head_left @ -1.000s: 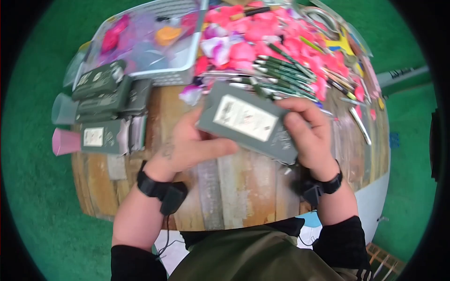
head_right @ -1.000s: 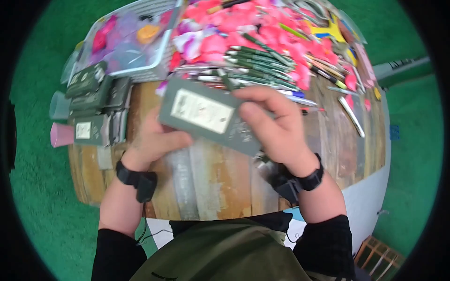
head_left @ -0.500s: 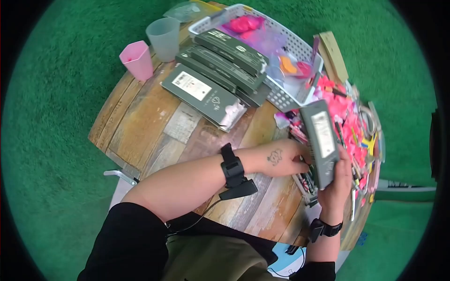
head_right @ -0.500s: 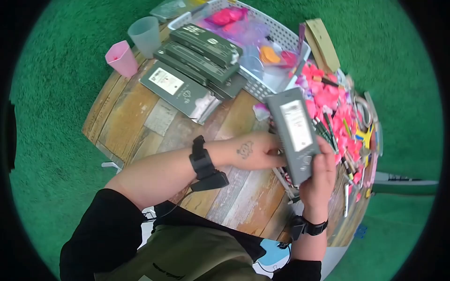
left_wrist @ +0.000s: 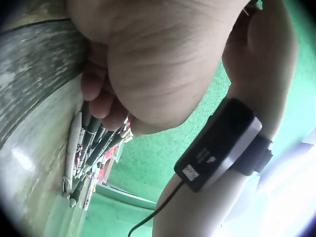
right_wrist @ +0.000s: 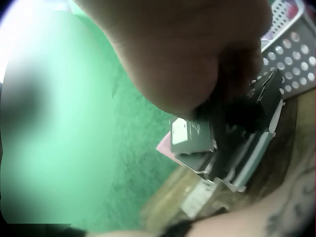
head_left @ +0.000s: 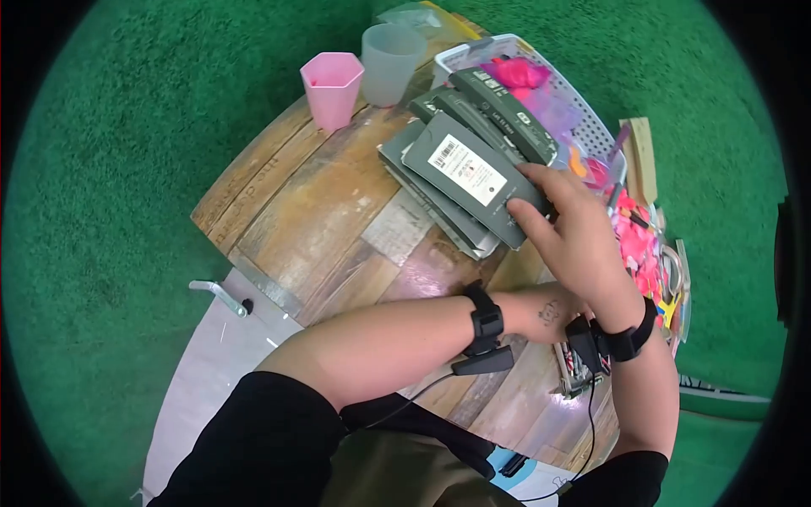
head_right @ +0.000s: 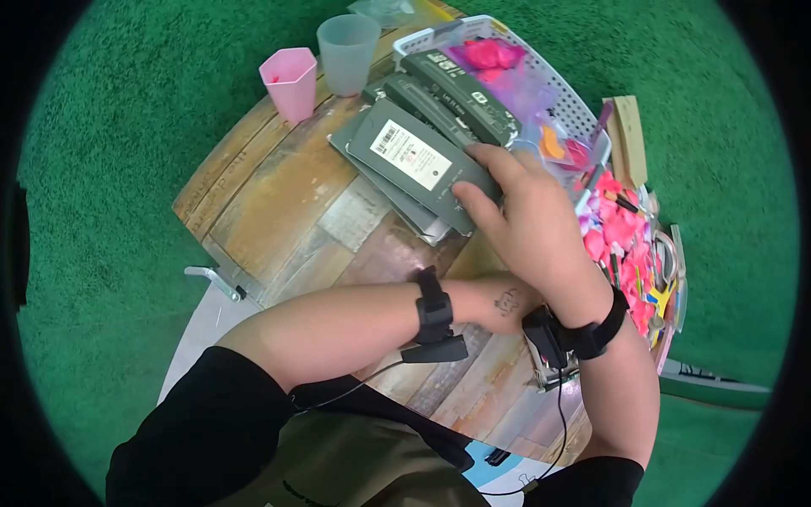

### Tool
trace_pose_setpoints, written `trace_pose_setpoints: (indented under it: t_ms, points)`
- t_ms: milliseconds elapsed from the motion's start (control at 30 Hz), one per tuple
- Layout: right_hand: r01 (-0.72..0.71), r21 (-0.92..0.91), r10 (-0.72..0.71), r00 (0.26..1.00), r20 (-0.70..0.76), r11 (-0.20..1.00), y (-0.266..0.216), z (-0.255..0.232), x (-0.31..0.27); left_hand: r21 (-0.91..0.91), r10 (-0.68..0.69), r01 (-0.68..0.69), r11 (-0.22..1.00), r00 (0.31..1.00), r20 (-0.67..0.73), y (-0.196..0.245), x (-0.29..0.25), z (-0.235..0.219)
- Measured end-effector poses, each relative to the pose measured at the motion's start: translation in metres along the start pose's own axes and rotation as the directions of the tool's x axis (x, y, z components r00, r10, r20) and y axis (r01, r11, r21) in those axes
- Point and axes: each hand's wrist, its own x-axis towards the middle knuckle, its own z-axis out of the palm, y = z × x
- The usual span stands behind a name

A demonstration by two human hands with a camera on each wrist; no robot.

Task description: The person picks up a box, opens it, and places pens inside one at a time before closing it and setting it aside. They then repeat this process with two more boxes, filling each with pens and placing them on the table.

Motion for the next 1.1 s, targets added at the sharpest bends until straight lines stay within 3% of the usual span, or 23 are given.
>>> trace_pose_setpoints:
  t_ms: [33, 67, 167, 333, 400, 500, 567, 633, 700, 767, 800, 900, 1000, 1100]
  points:
    - [0.185, -0.286, -0.213, 0.974, -0.071, 0.940, -0.002, 0.005, 0.000, 0.051, 0.049, -0.047, 0.998, 0.998, -0.049, -0.004, -0.001, 0.005]
    - [0.115, -0.284, -0.139, 0.988, -0.066, 0.952, -0.014, 0.004, 0.001, 0.071, 0.062, -0.057, 0.996, 0.996, -0.071, -0.011, 0.000, 0.012]
    - [0.135, -0.162, -0.139, 0.990, -0.014, 0.977, -0.027, 0.005, 0.005, 0.218, -0.143, 0.107, 0.970, 0.977, 0.158, -0.013, 0.001, 0.010]
    - [0.213, -0.290, -0.211, 0.977, 0.038, 0.933, -0.029, 0.017, 0.001, 0.183, -0.250, 0.212, 0.960, 0.944, 0.215, -0.002, -0.004, 0.002]
    - [0.189, -0.262, -0.184, 0.982, 0.046, 0.946, -0.030, 0.015, 0.003, 0.088, -0.242, 0.229, 0.969, 0.953, 0.181, -0.001, -0.005, -0.003]
    - [0.202, -0.262, -0.196, 0.979, 0.051, 0.944, -0.037, 0.007, 0.003, -0.083, -0.089, 0.089, 0.992, 0.996, 0.010, -0.012, -0.005, 0.011]
    - [0.206, -0.284, -0.184, 0.978, 0.102, 0.936, -0.041, -0.005, -0.003, -0.095, 0.091, -0.105, 0.990, 0.986, -0.136, -0.012, -0.004, 0.012]
    - [0.165, -0.285, -0.146, 0.985, 0.087, 0.944, -0.042, -0.017, -0.016, -0.211, 0.078, -0.136, 0.968, 0.962, -0.262, -0.005, -0.005, 0.009]
    - [0.087, -0.246, -0.073, 0.995, 0.067, 0.965, -0.040, -0.031, -0.036, -0.251, 0.046, -0.110, 0.962, 0.968, -0.246, 0.001, -0.001, 0.004]
    - [-0.060, -0.178, 0.062, 0.998, 0.008, 0.982, -0.031, -0.043, -0.070, -0.206, 0.004, -0.023, 0.978, 0.996, -0.088, -0.001, 0.008, -0.001]
    - [-0.133, -0.139, 0.132, 0.991, -0.019, 0.981, -0.026, -0.049, -0.090, -0.287, 0.035, -0.067, 0.956, 0.993, -0.115, -0.008, 0.006, 0.004]
    - [-0.425, 0.061, 0.427, 0.904, -0.019, 0.903, -0.010, -0.056, -0.164, -0.231, -0.152, 0.145, 0.962, 0.988, -0.011, -0.014, 0.014, 0.010]
    - [-0.656, 0.452, 0.720, 0.692, 0.042, 0.604, 0.000, -0.039, -0.255, -0.322, -0.235, 0.226, 0.919, 0.972, 0.010, -0.005, 0.011, 0.002]
    - [-0.688, 0.603, 0.857, 0.515, 0.013, 0.404, -0.015, -0.016, -0.319, -0.332, -0.247, 0.239, 0.912, 0.969, 0.020, -0.003, 0.009, 0.000]
